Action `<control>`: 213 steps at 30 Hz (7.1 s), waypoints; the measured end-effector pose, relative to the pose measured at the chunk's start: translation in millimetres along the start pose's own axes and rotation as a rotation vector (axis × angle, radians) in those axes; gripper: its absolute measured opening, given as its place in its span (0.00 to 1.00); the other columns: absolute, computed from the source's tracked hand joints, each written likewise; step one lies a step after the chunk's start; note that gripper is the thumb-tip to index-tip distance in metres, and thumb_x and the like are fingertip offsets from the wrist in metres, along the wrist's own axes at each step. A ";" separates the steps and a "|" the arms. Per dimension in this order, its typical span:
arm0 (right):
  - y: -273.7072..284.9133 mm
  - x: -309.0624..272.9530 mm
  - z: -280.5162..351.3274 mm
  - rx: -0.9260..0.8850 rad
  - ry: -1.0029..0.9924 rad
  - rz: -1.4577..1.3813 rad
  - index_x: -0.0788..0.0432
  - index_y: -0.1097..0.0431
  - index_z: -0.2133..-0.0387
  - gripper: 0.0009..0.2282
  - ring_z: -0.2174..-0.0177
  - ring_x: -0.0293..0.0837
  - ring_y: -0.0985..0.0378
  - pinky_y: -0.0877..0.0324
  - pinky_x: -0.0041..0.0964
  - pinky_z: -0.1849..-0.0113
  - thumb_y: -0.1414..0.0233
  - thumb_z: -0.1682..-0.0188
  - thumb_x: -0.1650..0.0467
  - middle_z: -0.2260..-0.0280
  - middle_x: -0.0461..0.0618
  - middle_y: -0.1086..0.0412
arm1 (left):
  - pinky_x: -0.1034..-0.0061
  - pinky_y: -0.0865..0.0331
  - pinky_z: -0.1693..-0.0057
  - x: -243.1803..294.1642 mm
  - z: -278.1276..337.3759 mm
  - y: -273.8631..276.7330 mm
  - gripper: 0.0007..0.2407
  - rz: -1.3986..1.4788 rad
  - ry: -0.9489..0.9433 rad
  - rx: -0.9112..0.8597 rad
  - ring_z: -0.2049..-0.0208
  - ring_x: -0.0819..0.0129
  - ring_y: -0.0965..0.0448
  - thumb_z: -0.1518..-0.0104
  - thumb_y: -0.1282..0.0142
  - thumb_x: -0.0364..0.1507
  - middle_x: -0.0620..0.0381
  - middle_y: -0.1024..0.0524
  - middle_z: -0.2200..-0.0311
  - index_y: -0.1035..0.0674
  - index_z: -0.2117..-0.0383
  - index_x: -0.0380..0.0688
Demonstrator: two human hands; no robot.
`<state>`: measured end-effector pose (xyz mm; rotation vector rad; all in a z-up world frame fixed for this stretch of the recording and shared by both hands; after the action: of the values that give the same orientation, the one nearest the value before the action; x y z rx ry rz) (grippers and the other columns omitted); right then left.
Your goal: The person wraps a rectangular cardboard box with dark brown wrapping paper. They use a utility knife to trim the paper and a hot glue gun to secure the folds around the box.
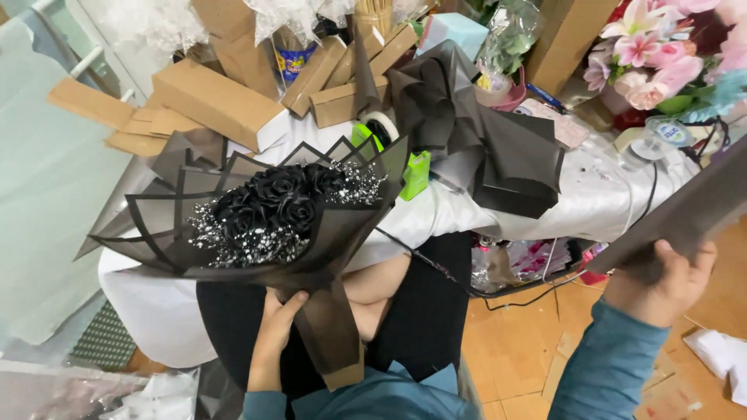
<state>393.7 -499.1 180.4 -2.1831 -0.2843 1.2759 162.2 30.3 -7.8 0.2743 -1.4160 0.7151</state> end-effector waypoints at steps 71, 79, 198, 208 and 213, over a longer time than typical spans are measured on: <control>-143.8 178.7 91.1 -0.842 0.481 1.080 0.62 0.25 0.58 0.11 0.63 0.54 0.31 0.33 0.45 0.59 0.51 0.51 0.79 0.56 0.60 0.32 | 0.68 0.35 0.32 73.8 138.7 13.6 0.22 0.308 -0.239 0.267 0.37 0.59 0.30 0.42 0.46 0.27 0.49 0.29 0.40 0.30 0.40 0.34; -189.6 256.5 84.4 -0.913 0.763 1.266 0.68 0.30 0.45 0.27 0.54 0.63 0.34 0.34 0.54 0.53 0.51 0.64 0.80 0.48 0.63 0.31 | 0.67 0.31 0.37 78.0 142.1 16.8 0.18 0.375 -0.244 0.198 0.43 0.59 0.26 0.40 0.46 0.26 0.51 0.26 0.47 0.28 0.43 0.36; -141.9 102.8 307.9 -1.124 -0.760 0.392 0.64 0.37 0.48 0.32 0.77 0.44 0.38 0.38 0.38 0.73 0.54 0.54 0.49 0.68 0.55 0.36 | 0.76 0.47 0.74 107.6 160.3 32.0 0.21 -0.193 -0.449 0.569 0.85 0.79 0.37 0.34 0.52 0.37 0.69 0.41 0.88 0.37 0.89 0.51; -128.7 92.9 345.3 -1.543 -0.406 0.897 0.50 0.26 0.61 0.10 0.75 0.38 0.35 0.37 0.34 0.67 0.49 0.49 0.60 0.74 0.41 0.31 | 0.72 0.30 0.41 125.5 172.8 94.1 0.23 0.026 -0.390 0.853 0.48 0.63 0.22 0.38 0.54 0.45 0.52 0.20 0.54 0.21 0.53 0.35; -132.7 93.8 352.4 -1.590 -0.412 0.894 0.49 0.26 0.61 0.10 0.75 0.38 0.29 0.35 0.35 0.68 0.47 0.50 0.61 0.72 0.41 0.26 | 0.71 0.30 0.40 127.1 171.4 90.2 0.25 0.045 -0.375 0.821 0.47 0.62 0.22 0.39 0.55 0.47 0.52 0.21 0.54 0.22 0.52 0.35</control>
<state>157.4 -215.6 60.6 -3.5114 -0.6982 2.5619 -30.2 37.1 121.1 1.0607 -1.4115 1.3145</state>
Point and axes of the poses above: each hand's wrist, its own z-axis away from the middle knuckle, its own y-axis out of the back of the hand, x = y × z, the point moved 8 cm from there along -z, towards the middle knuckle
